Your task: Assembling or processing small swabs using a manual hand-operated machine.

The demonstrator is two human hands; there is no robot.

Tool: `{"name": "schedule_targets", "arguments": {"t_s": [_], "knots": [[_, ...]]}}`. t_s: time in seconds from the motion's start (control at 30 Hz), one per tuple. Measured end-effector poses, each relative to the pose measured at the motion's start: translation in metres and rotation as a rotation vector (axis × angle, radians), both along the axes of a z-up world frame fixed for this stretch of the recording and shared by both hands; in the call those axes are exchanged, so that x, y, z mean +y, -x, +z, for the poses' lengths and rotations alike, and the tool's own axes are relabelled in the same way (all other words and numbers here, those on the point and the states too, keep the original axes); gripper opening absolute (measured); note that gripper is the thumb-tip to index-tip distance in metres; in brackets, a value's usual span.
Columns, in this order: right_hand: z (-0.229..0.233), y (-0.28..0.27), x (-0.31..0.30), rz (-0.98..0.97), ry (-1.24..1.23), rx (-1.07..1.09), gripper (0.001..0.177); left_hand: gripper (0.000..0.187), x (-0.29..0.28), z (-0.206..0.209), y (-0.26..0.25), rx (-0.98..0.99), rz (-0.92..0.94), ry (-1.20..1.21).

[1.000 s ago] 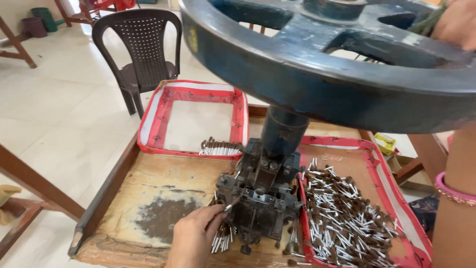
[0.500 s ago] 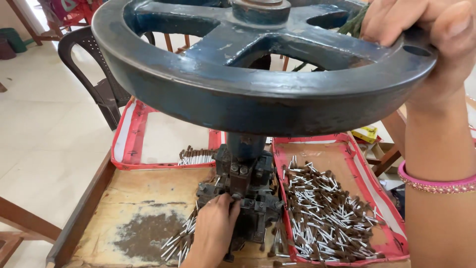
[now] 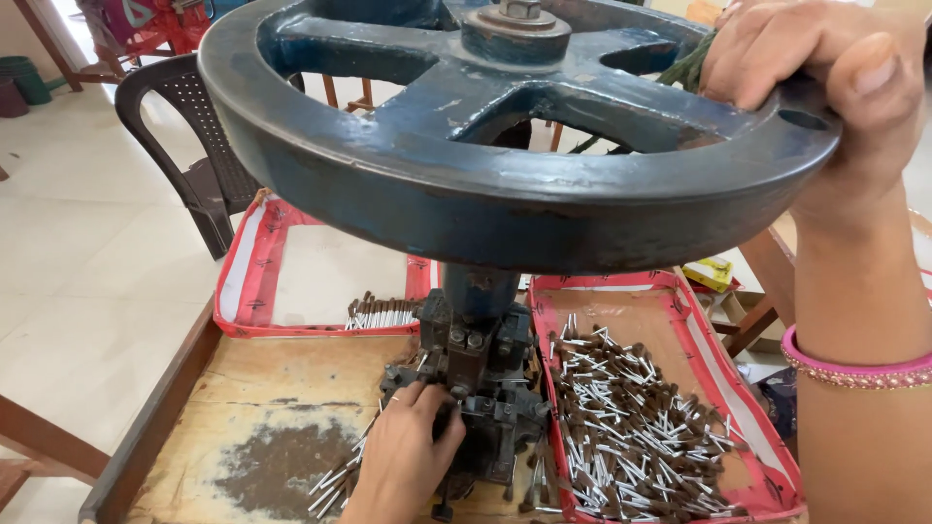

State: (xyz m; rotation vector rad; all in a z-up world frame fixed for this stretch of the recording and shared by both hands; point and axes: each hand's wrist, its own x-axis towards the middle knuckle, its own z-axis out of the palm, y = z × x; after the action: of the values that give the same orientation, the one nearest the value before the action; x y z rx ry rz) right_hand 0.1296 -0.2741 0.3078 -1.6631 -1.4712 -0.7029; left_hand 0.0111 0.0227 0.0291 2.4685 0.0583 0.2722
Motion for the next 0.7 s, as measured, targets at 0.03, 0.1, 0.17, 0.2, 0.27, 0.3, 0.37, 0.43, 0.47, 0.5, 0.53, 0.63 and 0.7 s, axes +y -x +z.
{"name": "schedule_targets", "arguments": {"t_s": [0.03,0.1,0.17,0.2,0.27,0.3,0.37,0.43,0.47,0.5,0.53,0.63,0.7], "knots": [[-0.001,0.000,0.001,-0.001,-0.014,0.004,0.075,0.027,0.003,-0.003,0.003,-0.168,-0.082,0.004],[-0.002,0.001,0.005,-0.001,-0.027,0.013,0.074,0.029,0.009,-0.011,0.007,-0.332,-0.164,0.009],[0.000,0.002,0.012,0.031,-0.046,-0.028,0.072,0.032,0.013,-0.018,0.008,-0.329,-0.276,-0.016],[0.000,0.001,0.012,0.031,-0.045,-0.029,0.072,0.032,0.015,-0.021,0.006,-0.330,-0.276,-0.015],[0.001,0.000,0.010,0.049,-0.049,-0.049,0.071,0.038,0.018,-0.028,0.003,-0.413,-0.368,-0.120],[-0.003,-0.004,0.009,0.046,-0.048,-0.050,0.071,0.038,0.019,-0.028,0.002,-0.415,-0.371,-0.120],[-0.011,-0.009,0.006,0.054,-0.117,-0.034,0.070,0.040,0.020,-0.027,0.002,-0.355,-0.434,-0.222],[-0.020,0.013,0.013,-0.036,-0.134,-0.070,0.068,0.040,0.021,-0.026,0.002,-0.343,-0.462,-0.290],[-0.024,0.024,0.017,-0.122,-0.154,-0.106,0.065,0.040,0.022,-0.025,0.003,-0.328,-0.488,-0.360],[-0.030,0.048,0.028,-0.113,-0.152,-0.107,0.065,0.040,0.021,-0.026,0.004,-0.329,-0.479,-0.360],[-0.035,0.072,0.038,-0.375,-0.128,-0.220,0.063,0.041,0.019,-0.026,0.005,-0.373,-0.497,-0.502],[-0.027,0.094,0.055,-0.605,-0.103,-0.385,0.064,0.037,0.005,-0.037,0.001,-0.499,-0.457,-0.684],[-0.022,0.081,0.046,-0.587,-0.105,-0.412,0.064,0.032,-0.007,-0.048,0.000,-0.560,-0.419,-0.727]]}}
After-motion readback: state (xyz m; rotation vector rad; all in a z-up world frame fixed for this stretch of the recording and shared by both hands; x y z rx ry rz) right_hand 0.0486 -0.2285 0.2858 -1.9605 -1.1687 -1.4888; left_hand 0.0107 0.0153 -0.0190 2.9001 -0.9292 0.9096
